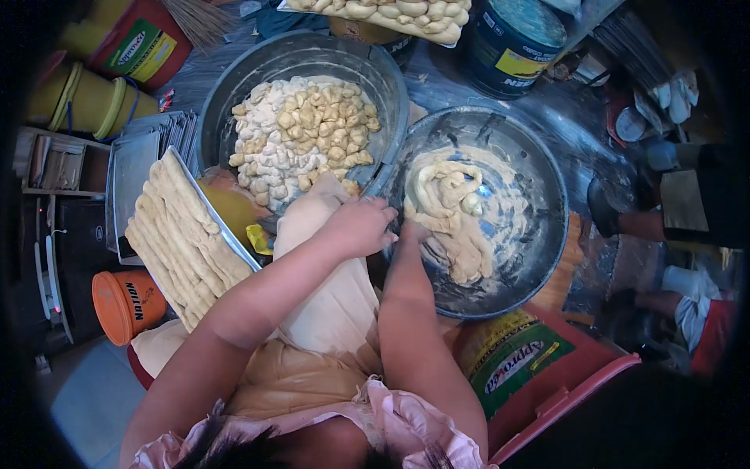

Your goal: The person shapes dough pieces by hand by stretching, rolling, and twisting them, then arranges the formed dough strips onto a metal tray.

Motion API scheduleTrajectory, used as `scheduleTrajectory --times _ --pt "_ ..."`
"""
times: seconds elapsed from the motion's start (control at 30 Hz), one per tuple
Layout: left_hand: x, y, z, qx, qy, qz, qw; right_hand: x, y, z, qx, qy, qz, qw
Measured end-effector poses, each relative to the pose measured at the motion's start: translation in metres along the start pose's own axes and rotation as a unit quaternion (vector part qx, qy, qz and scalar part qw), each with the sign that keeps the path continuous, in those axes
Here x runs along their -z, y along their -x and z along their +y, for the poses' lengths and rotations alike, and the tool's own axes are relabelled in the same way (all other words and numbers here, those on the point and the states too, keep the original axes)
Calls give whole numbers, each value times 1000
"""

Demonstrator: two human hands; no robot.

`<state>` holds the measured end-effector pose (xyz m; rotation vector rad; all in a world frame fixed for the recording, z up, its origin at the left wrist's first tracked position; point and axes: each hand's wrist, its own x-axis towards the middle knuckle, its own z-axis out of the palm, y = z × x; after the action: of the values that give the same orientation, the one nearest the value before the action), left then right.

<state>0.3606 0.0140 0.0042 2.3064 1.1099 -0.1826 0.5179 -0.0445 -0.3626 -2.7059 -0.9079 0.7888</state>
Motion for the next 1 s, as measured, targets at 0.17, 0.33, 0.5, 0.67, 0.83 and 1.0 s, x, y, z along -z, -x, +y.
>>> scheduleTrajectory --times 0.17,0.33,0.5,0.67,0.83,1.0 --pt "1 -1 -1 5 5 -5 1000 15 -9 -28 64 -152 -199 966" --pt "-3 4 -11 27 13 -11 999 99 -13 -62 55 -376 -494 782" --pt "1 -3 0 10 29 -14 999 119 -110 -57 329 -362 -156 858" --pt "1 -5 2 -4 26 -2 1000 140 -137 -81 119 -368 103 916" --pt "-2 -3 -3 3 27 2 1000 74 -42 -79 256 75 167 949" --pt "0 2 -6 15 10 -7 1000 70 17 -58 323 11 -25 946"
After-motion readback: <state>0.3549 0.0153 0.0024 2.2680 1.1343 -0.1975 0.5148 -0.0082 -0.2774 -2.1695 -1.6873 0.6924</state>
